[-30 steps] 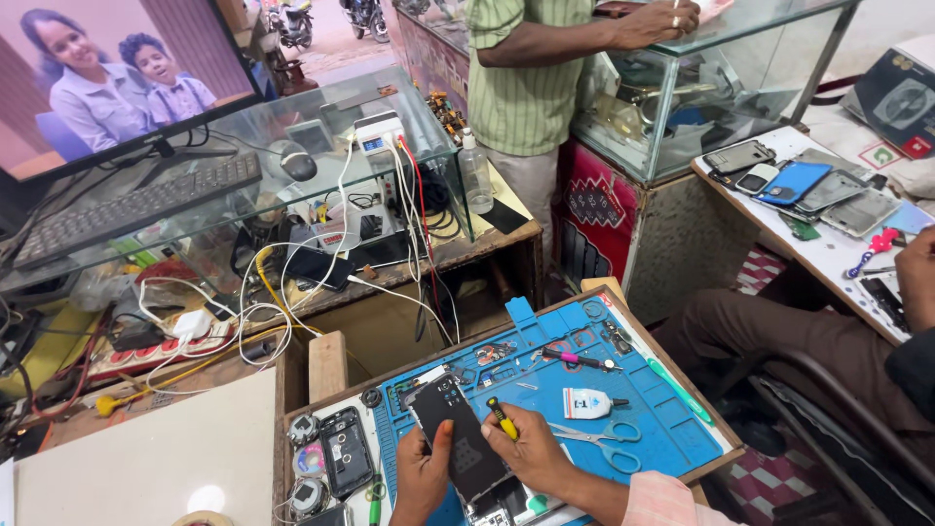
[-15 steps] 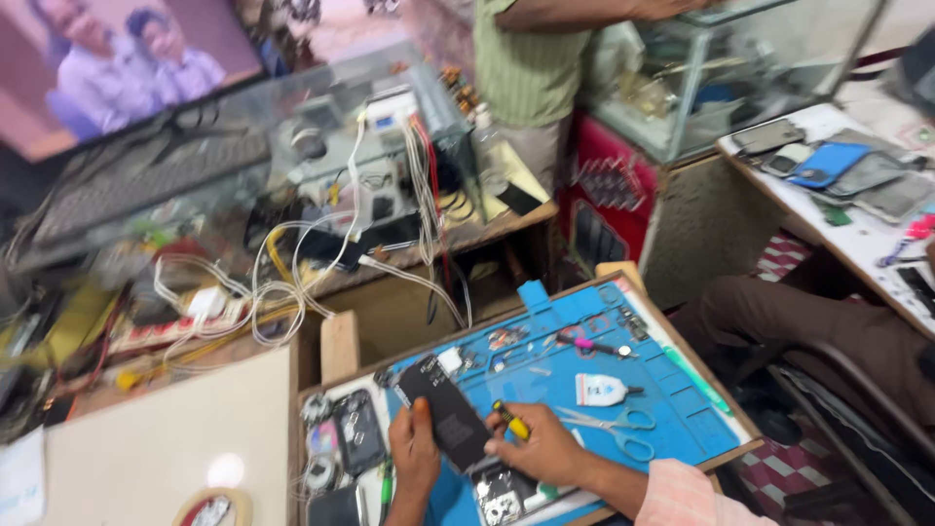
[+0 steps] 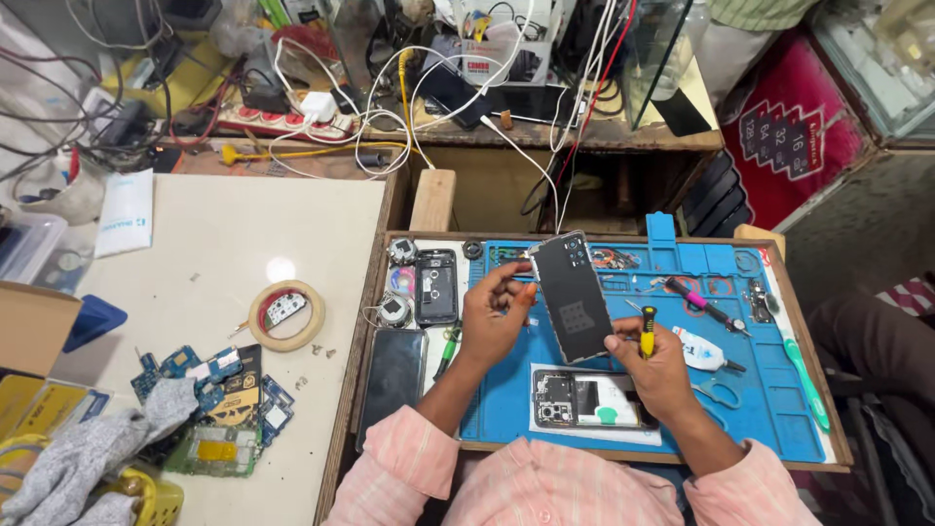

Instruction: The person uses a yellow-handled screwdriver to remove screws from a disassembled smartphone on a blue work mat. They then handle a separate phone back cover, a SIM tray, and a battery, placing the back cover aside and inserting the SIM tray into the battery before setting it down.

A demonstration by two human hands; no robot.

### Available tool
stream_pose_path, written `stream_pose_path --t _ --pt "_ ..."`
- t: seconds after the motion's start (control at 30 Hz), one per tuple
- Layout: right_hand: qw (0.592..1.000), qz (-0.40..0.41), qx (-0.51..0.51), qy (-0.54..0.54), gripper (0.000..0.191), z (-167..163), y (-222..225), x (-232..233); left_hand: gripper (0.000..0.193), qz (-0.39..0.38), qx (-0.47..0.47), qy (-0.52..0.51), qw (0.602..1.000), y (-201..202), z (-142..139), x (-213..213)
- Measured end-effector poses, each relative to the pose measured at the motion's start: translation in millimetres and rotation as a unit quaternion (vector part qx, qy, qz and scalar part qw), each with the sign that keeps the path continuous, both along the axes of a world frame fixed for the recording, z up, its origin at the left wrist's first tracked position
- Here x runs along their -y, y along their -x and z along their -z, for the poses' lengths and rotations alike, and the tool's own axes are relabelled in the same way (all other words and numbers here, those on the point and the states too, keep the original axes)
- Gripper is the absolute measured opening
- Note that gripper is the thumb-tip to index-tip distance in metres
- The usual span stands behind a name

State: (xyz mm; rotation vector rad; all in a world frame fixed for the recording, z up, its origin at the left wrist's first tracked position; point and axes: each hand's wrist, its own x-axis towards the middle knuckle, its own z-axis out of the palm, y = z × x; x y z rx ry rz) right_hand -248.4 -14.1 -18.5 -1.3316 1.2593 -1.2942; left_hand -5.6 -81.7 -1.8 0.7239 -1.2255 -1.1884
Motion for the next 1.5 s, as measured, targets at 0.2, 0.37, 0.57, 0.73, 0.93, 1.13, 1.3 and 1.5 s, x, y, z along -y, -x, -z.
stream_pose_path --t 0.2,0.37,0.57,0.73,0.93,1.13,1.3,1.5 --pt "0.999 -0.002 -0.047 0.008 0.017 5 5 -4 0.033 -0.072 0.022 0.044 0.996 -2 -7 -2" --pt "0.998 -0.015 -0.058 -0.012 0.019 7 4 -6 0.033 -0.164 0.142 0.127 0.968 -11 -27 -7" --pt "0.995 -0.035 -0.088 -0.002 0.017 7 6 -8 0.017 -0.157 0.144 0.092 0.973 -16 -36 -6" --pt "0.993 -0.044 -0.109 -0.018 0.015 7 10 -12 0.013 -0.190 0.224 0.137 0.946 -21 -35 -4" --pt "0.994 -0.062 -0.089 -0.006 0.015 6 14 -14 0.010 -0.226 0.325 0.212 0.893 -22 -36 -7" --pt "0.997 -0.062 -0.049 -0.007 0.014 10 19 -10 0.014 -0.199 0.211 0.101 0.952 -25 -29 4" --pt "0.997 -0.063 -0.040 0.017 0.015 9 22 -7 0.016 -0.204 0.194 0.039 0.959 -30 -26 8" --pt "0.996 -0.075 -0.033 0.021 0.017 5 23 -8 0.013 -0.262 0.157 0.156 0.939 -27 -29 6"
